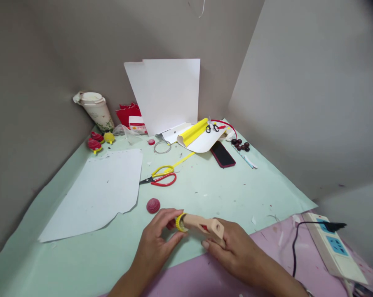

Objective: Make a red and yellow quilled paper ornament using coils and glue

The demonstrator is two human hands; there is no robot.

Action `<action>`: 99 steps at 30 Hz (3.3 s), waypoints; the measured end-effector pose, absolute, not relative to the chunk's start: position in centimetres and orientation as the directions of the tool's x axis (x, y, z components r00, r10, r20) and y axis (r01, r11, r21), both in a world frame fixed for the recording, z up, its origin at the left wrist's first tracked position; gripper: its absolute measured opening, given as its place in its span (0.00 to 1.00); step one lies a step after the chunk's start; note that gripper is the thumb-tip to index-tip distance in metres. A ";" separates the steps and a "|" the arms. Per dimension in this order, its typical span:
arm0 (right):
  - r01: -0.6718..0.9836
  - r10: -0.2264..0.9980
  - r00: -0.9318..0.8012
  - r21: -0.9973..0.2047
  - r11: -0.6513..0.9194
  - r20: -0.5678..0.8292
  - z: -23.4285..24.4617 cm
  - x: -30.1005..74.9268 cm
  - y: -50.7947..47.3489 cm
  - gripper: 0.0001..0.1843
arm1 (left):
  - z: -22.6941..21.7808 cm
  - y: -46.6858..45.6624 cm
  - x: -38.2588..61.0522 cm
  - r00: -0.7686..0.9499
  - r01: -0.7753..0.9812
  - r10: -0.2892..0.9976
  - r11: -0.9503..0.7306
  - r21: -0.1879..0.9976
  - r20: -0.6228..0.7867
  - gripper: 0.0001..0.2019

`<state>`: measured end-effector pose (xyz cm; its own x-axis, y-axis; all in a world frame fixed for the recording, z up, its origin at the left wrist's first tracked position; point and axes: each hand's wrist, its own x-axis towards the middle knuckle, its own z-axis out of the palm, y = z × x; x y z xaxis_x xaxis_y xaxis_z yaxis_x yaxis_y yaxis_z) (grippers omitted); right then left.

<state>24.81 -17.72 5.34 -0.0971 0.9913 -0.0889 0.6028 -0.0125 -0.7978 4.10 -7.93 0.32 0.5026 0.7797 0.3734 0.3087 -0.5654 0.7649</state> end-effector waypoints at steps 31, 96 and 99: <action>0.613 0.989 -0.092 -0.789 -0.035 -0.116 6.5 24.6 -17.9 0.10 | 0.7 -8.2 4.3 0.527 0.299 0.778 -0.547 0.782 0.342 0.16; 0.407 0.944 0.118 -0.852 -0.328 -0.308 6.8 25.6 -17.3 0.19 | -0.3 -8.4 5.0 0.475 0.601 0.855 -0.487 0.634 0.207 0.20; 0.405 0.948 0.113 -0.857 -0.319 -0.299 6.2 25.8 -17.3 0.18 | -0.3 -8.4 5.0 0.454 0.601 0.867 -0.468 0.648 0.205 0.18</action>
